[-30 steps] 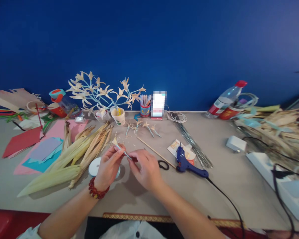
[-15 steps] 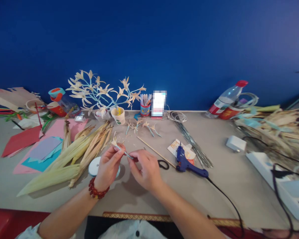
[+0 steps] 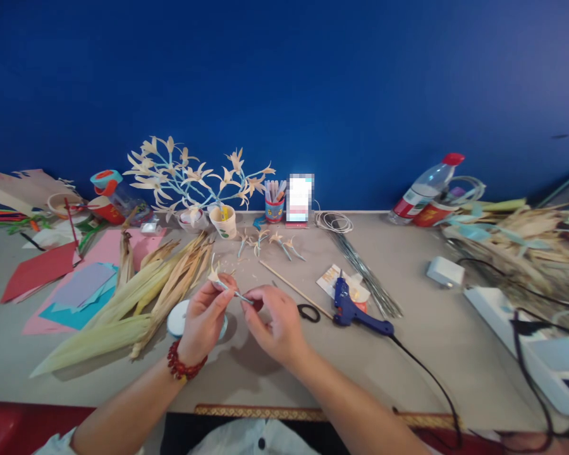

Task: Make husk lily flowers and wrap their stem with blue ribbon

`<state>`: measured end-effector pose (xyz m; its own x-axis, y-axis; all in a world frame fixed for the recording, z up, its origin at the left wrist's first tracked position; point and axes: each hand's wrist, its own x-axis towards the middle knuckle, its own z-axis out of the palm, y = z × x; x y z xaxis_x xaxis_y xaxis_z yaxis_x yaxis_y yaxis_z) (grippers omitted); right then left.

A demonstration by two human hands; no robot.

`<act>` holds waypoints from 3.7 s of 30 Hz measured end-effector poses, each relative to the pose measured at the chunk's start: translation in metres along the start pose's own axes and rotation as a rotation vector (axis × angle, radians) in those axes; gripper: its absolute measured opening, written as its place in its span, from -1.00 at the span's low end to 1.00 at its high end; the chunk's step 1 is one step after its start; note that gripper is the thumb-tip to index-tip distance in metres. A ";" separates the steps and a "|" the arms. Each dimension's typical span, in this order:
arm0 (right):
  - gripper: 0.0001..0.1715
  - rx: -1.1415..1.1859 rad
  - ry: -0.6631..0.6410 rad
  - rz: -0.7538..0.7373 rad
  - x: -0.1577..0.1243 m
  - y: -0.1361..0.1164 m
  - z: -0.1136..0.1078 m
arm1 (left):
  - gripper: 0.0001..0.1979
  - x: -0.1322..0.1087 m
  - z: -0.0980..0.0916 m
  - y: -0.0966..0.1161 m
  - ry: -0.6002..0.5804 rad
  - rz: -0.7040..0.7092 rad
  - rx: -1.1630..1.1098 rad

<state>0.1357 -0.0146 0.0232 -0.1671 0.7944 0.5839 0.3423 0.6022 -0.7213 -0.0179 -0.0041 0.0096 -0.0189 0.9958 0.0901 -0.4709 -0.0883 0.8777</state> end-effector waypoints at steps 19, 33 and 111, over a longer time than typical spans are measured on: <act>-0.80 0.804 -0.104 0.580 0.001 0.002 0.002 | -0.92 0.001 -0.001 0.008 -0.088 0.067 0.102; -0.70 0.893 -0.107 0.714 0.006 0.002 -0.001 | -0.83 0.003 -0.003 0.009 -0.119 0.021 0.095; -0.92 -0.040 -0.276 0.225 0.013 0.019 -0.012 | -0.90 0.011 -0.001 -0.006 -0.201 0.066 0.394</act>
<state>0.1515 0.0063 0.0218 -0.3248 0.9015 0.2860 0.4342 0.4108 -0.8017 -0.0165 0.0072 0.0048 0.1521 0.9663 0.2076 -0.1017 -0.1936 0.9758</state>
